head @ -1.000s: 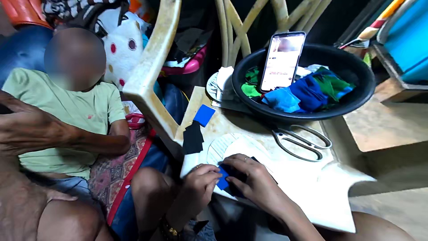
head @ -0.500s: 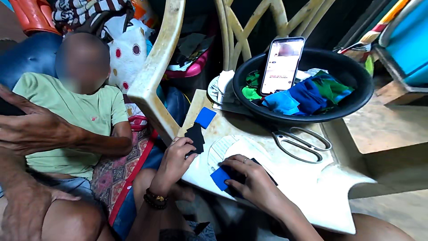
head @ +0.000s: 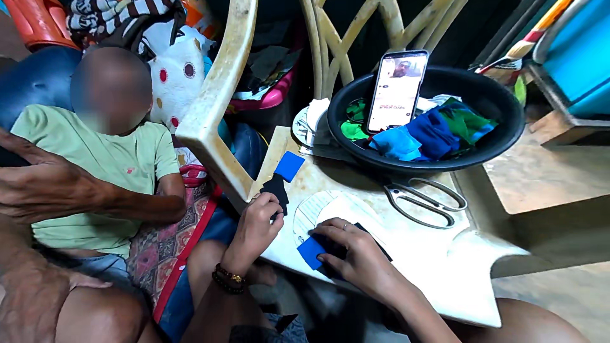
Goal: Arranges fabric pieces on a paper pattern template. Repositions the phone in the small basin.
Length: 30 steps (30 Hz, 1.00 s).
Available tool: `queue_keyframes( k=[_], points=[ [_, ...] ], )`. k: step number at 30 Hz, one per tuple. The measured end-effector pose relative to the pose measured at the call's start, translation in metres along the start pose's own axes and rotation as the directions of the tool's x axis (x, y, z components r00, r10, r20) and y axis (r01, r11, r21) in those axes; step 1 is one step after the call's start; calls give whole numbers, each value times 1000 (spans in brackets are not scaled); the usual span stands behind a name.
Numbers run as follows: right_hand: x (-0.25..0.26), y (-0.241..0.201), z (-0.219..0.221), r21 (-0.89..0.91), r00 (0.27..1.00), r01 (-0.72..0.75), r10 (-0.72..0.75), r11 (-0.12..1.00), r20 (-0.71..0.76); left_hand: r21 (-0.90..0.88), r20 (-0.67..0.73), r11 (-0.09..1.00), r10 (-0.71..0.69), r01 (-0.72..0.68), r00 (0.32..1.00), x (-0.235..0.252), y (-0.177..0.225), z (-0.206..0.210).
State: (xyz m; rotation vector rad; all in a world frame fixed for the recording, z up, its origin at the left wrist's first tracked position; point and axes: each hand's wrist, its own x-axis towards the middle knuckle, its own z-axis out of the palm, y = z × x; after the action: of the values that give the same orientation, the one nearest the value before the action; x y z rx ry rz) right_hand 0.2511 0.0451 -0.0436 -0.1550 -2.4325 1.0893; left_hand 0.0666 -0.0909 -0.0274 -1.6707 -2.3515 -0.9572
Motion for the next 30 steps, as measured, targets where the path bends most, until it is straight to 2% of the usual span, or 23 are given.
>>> queue_keyframes(
  k=[9,16,19,26,30],
  points=[
    [0,0,-1,8,1000,-10,10,1000,11,-3,54,999,-46,46,997,2,0,0],
    [1,-1,-1,11,1000,-13,13,1000,4,-157,49,973,-165,171,985,3,0,-6],
    [1,-2,-1,7,1000,-14,14,1000,6,-194,57,963,-176,184,983,3,-2,-7],
    [0,-2,-1,10,1000,-16,16,1000,8,-27,37,994,-102,103,994,2,5,-1],
    [0,-3,-1,11,999,-29,28,1000,16,-66,52,988,-134,138,990,3,5,-4]
  ],
)
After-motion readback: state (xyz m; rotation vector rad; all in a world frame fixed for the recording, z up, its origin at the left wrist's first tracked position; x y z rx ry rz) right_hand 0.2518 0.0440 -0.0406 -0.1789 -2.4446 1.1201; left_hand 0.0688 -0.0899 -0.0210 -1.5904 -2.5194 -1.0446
